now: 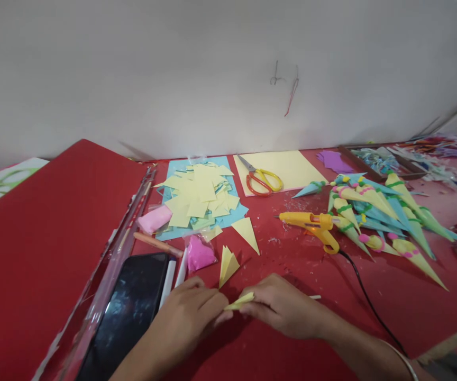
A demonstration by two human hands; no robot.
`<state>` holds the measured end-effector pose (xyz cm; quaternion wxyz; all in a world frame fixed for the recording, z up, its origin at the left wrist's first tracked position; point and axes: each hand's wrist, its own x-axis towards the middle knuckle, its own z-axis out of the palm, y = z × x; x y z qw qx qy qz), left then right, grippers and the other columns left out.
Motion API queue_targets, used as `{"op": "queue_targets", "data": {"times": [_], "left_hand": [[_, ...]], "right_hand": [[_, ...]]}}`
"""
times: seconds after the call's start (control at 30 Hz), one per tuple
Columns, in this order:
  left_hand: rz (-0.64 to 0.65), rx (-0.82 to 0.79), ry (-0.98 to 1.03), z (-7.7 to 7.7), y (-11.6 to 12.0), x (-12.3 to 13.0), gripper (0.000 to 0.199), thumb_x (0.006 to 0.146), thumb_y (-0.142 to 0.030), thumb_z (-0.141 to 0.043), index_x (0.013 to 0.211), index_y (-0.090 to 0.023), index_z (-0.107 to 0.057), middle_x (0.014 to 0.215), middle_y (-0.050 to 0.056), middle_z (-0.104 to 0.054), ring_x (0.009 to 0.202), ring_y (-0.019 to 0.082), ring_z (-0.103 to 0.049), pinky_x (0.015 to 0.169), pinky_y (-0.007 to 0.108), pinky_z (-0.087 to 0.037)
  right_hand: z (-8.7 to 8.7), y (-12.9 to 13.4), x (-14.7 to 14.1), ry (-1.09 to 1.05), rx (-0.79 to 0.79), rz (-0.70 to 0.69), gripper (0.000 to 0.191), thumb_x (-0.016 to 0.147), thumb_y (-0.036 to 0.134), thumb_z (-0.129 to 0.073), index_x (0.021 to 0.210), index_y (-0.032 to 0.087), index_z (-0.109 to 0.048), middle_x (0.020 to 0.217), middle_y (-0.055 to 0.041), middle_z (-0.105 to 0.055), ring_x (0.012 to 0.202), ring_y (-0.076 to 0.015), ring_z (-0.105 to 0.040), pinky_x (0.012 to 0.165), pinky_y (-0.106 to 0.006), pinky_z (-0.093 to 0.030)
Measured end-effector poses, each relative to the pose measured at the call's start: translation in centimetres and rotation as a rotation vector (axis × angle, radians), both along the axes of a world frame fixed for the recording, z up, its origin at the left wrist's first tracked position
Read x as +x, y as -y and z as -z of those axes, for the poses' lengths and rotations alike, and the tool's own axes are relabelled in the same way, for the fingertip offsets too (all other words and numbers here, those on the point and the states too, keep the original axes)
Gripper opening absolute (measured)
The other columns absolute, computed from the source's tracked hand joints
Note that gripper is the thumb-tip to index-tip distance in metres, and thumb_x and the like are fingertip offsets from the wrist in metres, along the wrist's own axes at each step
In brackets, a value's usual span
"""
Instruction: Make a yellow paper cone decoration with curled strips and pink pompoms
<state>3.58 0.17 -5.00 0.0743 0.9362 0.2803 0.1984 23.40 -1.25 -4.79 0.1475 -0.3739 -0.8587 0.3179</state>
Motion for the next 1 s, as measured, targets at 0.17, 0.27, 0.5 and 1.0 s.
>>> {"op": "queue_targets", "data": {"times": [0.17, 0.27, 0.5, 1.0], "left_hand": [[-0.072, -0.163, 0.009, 0.5, 0.0, 0.0, 0.046, 0.090, -0.037, -0.025, 0.053, -0.018, -0.045, 0.042, -0.004, -0.048, 0.039, 0.009, -0.039, 0.047, 0.021, -0.026], [-0.202, -0.441, 0.022, 0.4, 0.5, 0.3, 0.047, 0.086, -0.044, -0.029, 0.049, -0.018, -0.041, 0.041, -0.004, -0.046, 0.040, 0.010, -0.040, 0.043, 0.020, -0.023], [-0.424, -1.337, 0.218, -0.2, 1.4, 1.7, 0.045, 0.082, -0.054, -0.018, 0.055, -0.022, -0.034, 0.027, -0.010, -0.025, 0.024, 0.008, -0.024, 0.032, 0.018, -0.017], [-0.178, -0.393, 0.090, -0.5, 0.7, 1.0, 0.040, 0.087, -0.031, -0.030, 0.052, -0.018, -0.042, 0.044, -0.004, -0.047, 0.043, 0.010, -0.040, 0.048, 0.021, -0.027]], "right_hand": [[0.9, 0.1, -0.2, 0.007, 0.100, 0.007, 0.023, 0.088, 0.029, -0.040, 0.079, 0.018, -0.058, 0.067, 0.0027, -0.064, 0.059, -0.0089, -0.056, 0.051, -0.020, -0.030], [1.3, 0.2, -0.3, 0.015, 0.270, 0.020, 0.024, 0.090, 0.030, -0.038, 0.081, 0.019, -0.057, 0.067, 0.0039, -0.064, 0.057, -0.0090, -0.056, 0.051, -0.022, -0.029], [1.3, 0.4, -0.3, 0.103, 0.641, 0.054, 0.029, 0.091, 0.020, -0.029, 0.084, 0.016, -0.057, 0.052, 0.0025, -0.056, 0.045, -0.0113, -0.047, 0.049, -0.027, -0.025], [0.9, -0.1, 0.1, -0.063, 0.188, -0.024, 0.037, 0.091, 0.033, -0.033, 0.066, 0.016, -0.055, 0.056, 0.0042, -0.055, 0.050, -0.0067, -0.046, 0.050, -0.020, -0.027]]}}
